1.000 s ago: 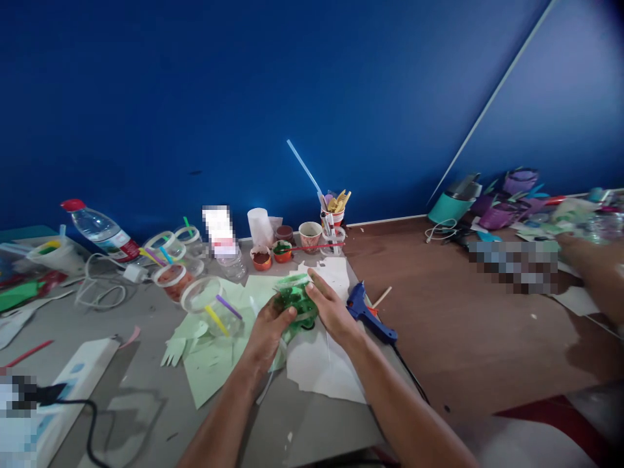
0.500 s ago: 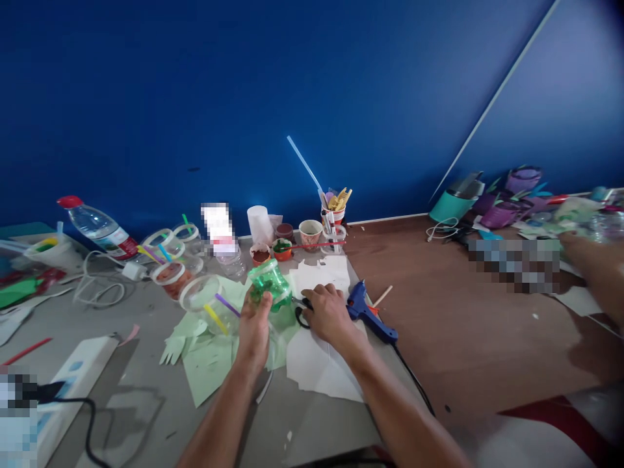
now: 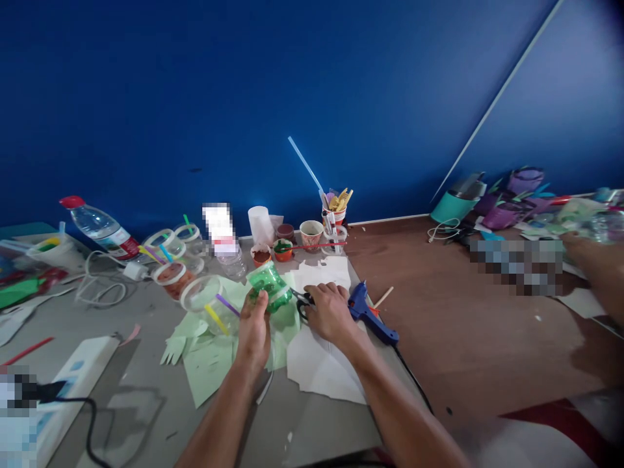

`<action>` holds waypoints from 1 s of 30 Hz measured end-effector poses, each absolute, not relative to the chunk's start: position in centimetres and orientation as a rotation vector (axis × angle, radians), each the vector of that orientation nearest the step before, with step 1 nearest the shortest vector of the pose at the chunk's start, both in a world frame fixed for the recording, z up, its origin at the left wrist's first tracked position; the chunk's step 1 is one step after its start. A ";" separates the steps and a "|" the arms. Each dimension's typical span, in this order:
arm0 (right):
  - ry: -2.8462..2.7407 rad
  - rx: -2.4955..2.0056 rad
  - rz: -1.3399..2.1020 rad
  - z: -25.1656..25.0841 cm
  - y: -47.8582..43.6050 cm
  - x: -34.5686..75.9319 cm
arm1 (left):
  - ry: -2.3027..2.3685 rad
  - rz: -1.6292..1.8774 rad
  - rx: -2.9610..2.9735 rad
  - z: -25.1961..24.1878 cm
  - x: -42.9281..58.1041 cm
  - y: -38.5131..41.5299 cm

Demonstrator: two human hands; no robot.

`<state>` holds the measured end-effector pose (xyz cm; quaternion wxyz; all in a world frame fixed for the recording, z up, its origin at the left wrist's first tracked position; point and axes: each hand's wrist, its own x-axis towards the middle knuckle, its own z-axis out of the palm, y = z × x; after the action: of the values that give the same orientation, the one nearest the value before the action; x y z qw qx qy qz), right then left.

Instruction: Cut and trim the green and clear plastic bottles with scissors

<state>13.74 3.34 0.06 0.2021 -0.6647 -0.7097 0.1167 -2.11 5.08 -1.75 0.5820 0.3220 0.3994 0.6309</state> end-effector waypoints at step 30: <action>-1.032 -0.589 1.830 2.3 2.7 15.7 | 0.869 1.415 0.462 -2.0 -1.8 5.6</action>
<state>15.70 2.69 2.32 0.4616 -0.2394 -0.4196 0.7440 -1.83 5.55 -2.03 0.6509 0.2036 0.3827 0.6232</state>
